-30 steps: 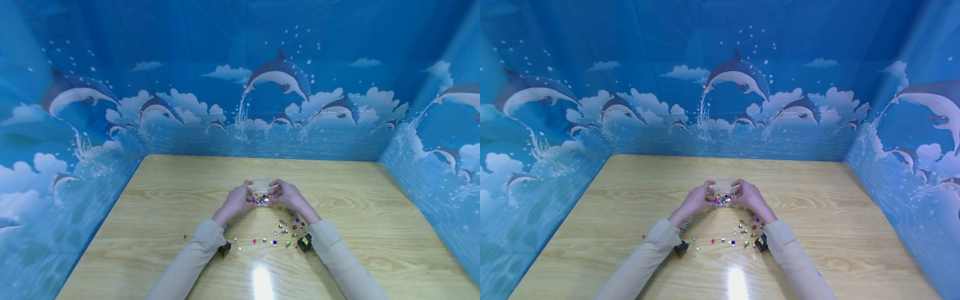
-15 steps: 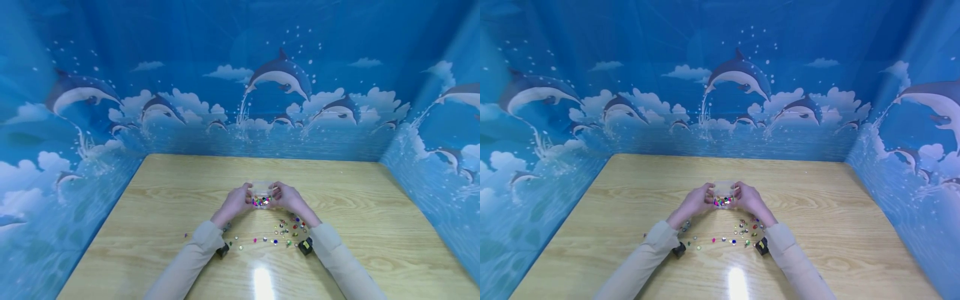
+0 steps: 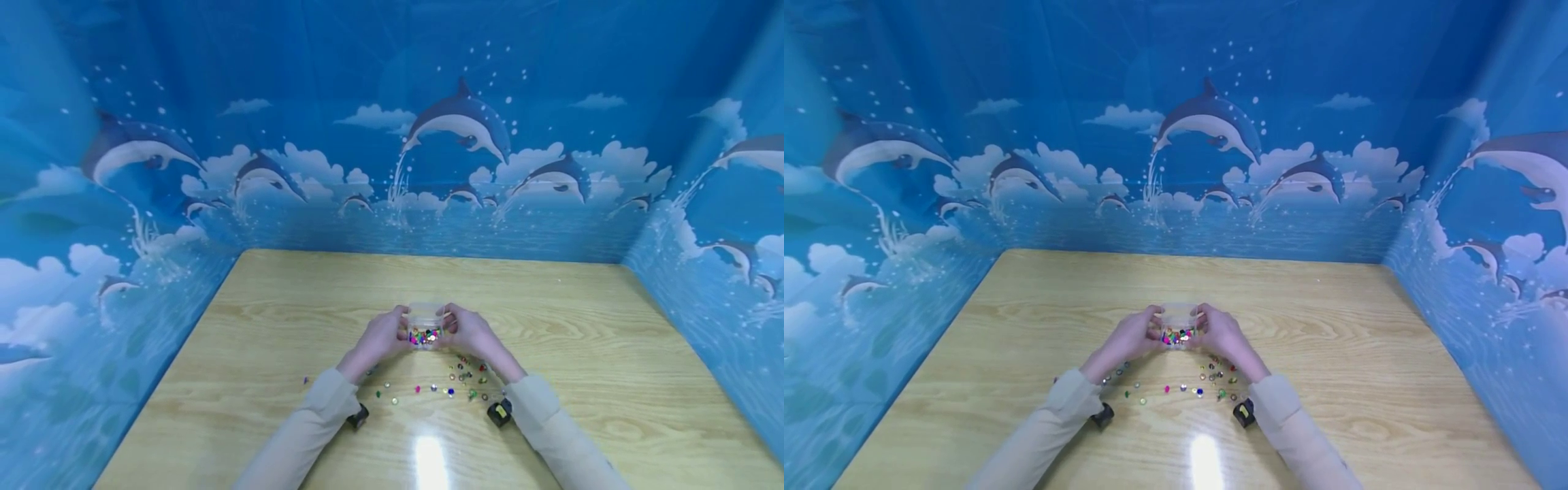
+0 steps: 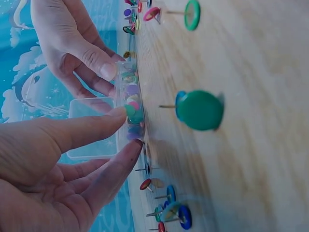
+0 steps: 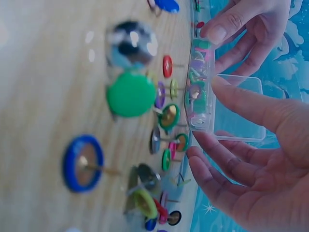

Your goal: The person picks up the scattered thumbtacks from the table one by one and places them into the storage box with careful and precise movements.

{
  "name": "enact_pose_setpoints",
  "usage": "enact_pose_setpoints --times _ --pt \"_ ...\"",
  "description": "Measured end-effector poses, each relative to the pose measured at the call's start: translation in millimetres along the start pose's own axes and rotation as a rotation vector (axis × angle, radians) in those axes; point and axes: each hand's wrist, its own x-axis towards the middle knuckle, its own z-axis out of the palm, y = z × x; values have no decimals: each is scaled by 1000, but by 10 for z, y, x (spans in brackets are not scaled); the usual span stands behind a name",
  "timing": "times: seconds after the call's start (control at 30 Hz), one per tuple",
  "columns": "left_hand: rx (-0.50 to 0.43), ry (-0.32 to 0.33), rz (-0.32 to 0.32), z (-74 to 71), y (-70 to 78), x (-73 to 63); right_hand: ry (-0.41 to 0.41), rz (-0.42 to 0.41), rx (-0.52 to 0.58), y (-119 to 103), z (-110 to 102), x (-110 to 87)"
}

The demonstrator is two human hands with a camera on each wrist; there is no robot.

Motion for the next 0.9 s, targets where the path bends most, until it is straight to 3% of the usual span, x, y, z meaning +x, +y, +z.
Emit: enact_pose_setpoints --times 0.3,0.9 --pt "-31 -14 49 -15 -57 -128 7 -24 -39 -23 52 -98" --pt "-109 -35 45 37 -97 -261 36 6 -36 -30 130 -261"
